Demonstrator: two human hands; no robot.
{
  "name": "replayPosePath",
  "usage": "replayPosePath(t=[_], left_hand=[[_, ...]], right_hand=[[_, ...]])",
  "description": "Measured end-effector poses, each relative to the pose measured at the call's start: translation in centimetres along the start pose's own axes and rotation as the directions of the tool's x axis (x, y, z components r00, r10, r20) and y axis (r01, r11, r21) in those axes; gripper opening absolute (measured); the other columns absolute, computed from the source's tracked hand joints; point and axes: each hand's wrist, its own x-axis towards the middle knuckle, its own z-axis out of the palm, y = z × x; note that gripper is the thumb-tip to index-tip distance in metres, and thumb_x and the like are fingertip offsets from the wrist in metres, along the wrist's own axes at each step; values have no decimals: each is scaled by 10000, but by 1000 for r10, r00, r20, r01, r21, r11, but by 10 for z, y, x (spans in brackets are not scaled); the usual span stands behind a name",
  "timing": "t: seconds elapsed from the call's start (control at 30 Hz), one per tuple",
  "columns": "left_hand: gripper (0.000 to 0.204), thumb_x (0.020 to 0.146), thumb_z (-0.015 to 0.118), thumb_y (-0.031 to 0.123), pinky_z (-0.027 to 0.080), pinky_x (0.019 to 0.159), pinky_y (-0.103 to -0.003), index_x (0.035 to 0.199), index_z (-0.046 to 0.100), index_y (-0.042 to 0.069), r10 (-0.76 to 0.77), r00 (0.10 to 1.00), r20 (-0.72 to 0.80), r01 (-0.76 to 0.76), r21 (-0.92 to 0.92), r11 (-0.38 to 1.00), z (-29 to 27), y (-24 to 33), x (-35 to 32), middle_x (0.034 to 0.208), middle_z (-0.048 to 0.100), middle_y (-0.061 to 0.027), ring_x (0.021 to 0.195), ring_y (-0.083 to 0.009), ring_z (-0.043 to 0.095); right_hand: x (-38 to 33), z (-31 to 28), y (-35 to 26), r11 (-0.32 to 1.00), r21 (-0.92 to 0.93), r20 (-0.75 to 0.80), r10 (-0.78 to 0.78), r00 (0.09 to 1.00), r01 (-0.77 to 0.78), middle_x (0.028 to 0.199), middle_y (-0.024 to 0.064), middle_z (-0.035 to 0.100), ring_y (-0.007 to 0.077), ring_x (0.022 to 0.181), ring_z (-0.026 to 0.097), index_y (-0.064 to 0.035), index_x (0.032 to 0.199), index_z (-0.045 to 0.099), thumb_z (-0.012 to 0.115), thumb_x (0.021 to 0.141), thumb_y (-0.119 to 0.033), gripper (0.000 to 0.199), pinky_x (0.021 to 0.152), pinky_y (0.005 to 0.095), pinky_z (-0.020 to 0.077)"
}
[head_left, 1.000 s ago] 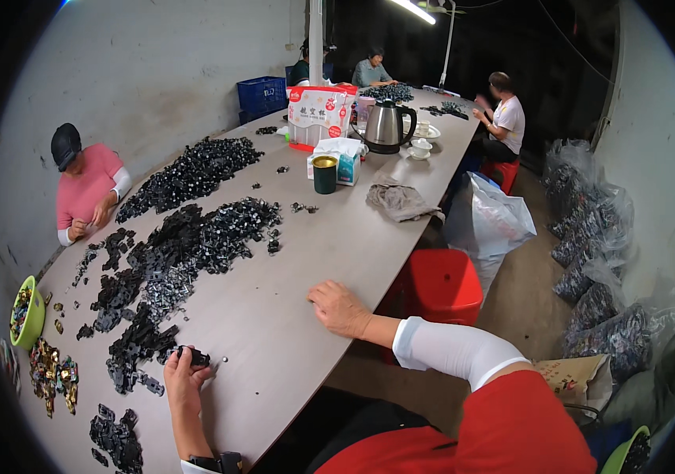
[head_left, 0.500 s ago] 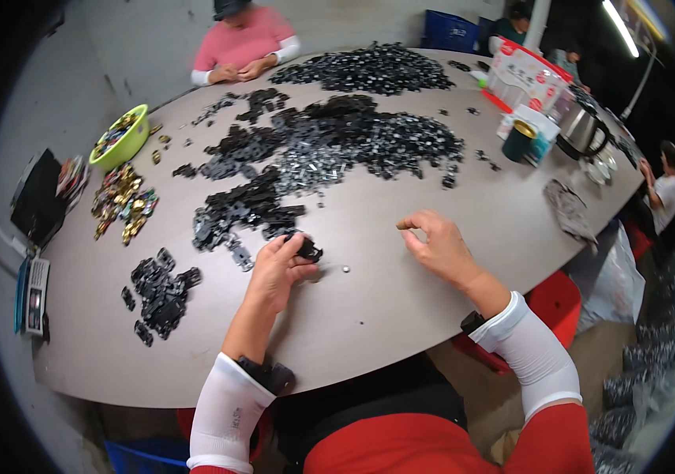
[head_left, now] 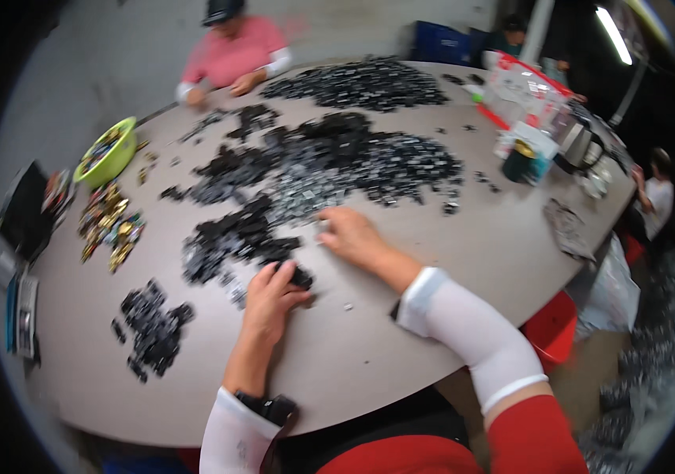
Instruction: The person sits at a table and assembles small black plastic components by hand. They pick up a base piece, insert a small metal pin, and attach a second plastic piece to form a unit. The person repeats this process, placing finished units into a growing pile on the table.
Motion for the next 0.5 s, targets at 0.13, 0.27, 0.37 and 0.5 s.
replayPosePath(t=[0.13, 0.27, 0.37, 0.5], left_hand=[[192, 961, 617, 220, 567, 609, -308, 1026, 582, 44, 47, 998, -29, -47, 9, 999, -1, -3, -3, 880, 628, -73, 696, -166, 642], [212, 973, 605, 261, 563, 599, -266, 1044, 599, 61, 35, 999, 13, -36, 38, 999, -9, -10, 3, 876, 655, -46, 704, -132, 645], [231, 975, 602, 283, 561, 618, -256, 1071, 608, 72, 33, 999, 4, -33, 30, 999, -2, -9, 3, 876, 658, -28, 724, -117, 640], [237, 972, 610, 273, 560, 631, -257, 1089, 588, 68, 15, 997, -72, -13, 28, 1000, 2, -5, -2, 896, 645, -39, 736, -116, 624]], right_hand=[[19, 33, 22, 986, -93, -20, -138, 990, 136, 936, 163, 622, 370, 945, 598, -39, 862, 637, 663, 722, -84, 149, 845, 463, 487], [8, 29, 20, 986, -51, -66, -163, 984, 160, 906, 147, 602, 349, 923, 594, -41, 787, 614, 641, 739, -56, 57, 807, 446, 493], [-13, 2, 1, 987, 16, -59, -157, 986, 158, 894, 137, 600, 337, 914, 596, -38, 758, 605, 646, 750, -49, 43, 800, 433, 498], [-44, -12, -5, 962, 154, -138, -204, 969, 225, 901, 125, 616, 322, 908, 609, -36, 782, 623, 665, 755, -44, 50, 794, 409, 510]])
